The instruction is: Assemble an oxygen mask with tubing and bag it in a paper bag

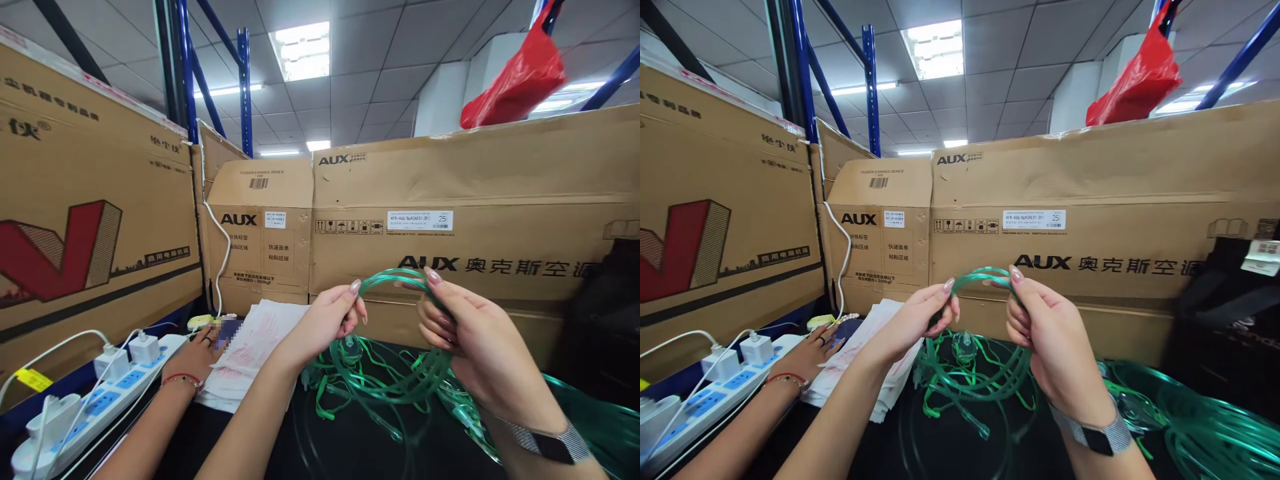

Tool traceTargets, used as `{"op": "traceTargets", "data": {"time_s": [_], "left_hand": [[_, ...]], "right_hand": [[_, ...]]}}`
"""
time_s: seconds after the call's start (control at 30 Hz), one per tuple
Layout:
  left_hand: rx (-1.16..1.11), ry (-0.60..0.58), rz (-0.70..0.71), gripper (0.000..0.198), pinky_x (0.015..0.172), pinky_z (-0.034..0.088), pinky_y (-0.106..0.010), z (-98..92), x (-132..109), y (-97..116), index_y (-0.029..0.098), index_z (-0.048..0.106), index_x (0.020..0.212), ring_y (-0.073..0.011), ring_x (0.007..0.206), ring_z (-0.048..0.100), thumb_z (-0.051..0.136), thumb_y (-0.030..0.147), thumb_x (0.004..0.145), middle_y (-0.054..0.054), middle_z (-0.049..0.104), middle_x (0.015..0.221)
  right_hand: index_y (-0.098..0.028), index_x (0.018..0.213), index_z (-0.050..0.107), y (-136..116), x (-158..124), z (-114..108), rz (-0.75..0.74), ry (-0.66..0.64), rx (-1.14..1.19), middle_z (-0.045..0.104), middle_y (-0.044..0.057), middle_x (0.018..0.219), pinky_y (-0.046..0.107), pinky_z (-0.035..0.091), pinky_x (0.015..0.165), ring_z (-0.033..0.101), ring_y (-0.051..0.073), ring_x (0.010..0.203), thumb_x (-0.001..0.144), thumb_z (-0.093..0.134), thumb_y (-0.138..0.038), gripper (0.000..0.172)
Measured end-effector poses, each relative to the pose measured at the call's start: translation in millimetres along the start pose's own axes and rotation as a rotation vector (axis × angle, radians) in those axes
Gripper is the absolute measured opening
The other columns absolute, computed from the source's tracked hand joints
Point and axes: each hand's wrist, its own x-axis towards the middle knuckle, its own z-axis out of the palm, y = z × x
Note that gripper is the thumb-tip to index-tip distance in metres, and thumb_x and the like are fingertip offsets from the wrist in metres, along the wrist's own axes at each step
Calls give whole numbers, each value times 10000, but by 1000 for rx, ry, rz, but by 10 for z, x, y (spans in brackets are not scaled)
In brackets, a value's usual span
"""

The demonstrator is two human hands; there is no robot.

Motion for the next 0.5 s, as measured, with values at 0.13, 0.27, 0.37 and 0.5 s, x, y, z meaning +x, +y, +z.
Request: {"op": "traceTargets", "data": {"time_s": [0.13,0.27,0.37,0.5], "left_hand": [[144,120,33,381,408,235,-191,24,-66,48,177,483,656,-70,372,274,321,443,876,86,331,385],[289,230,78,385,423,250,-204,85,-139,102,194,483,670,-85,404,306,301,462,879,79,340,420],[363,271,93,388,438,260,-215,111,-160,104,203,476,666,-95,425,323,289,466,882,75,339,444],[439,308,92,382,456,264,-220,107,-153,83,207,467,652,-104,446,358,284,445,889,67,365,459]], "right_hand": [[-159,691,607,50,11,7,-8,-11,-65,247,-93,450,161,146,322,155,41,387,747,617,-431,278],[-151,743,639,90,15,23,-50,4,-134,228,-93,462,167,133,338,158,41,392,733,615,-477,327],[-156,746,639,113,10,35,-79,13,-174,218,-90,473,176,131,349,166,45,394,732,611,-490,335],[-165,739,634,134,0,61,-114,28,-214,211,-87,476,185,130,352,163,54,395,738,601,-486,323]]}}
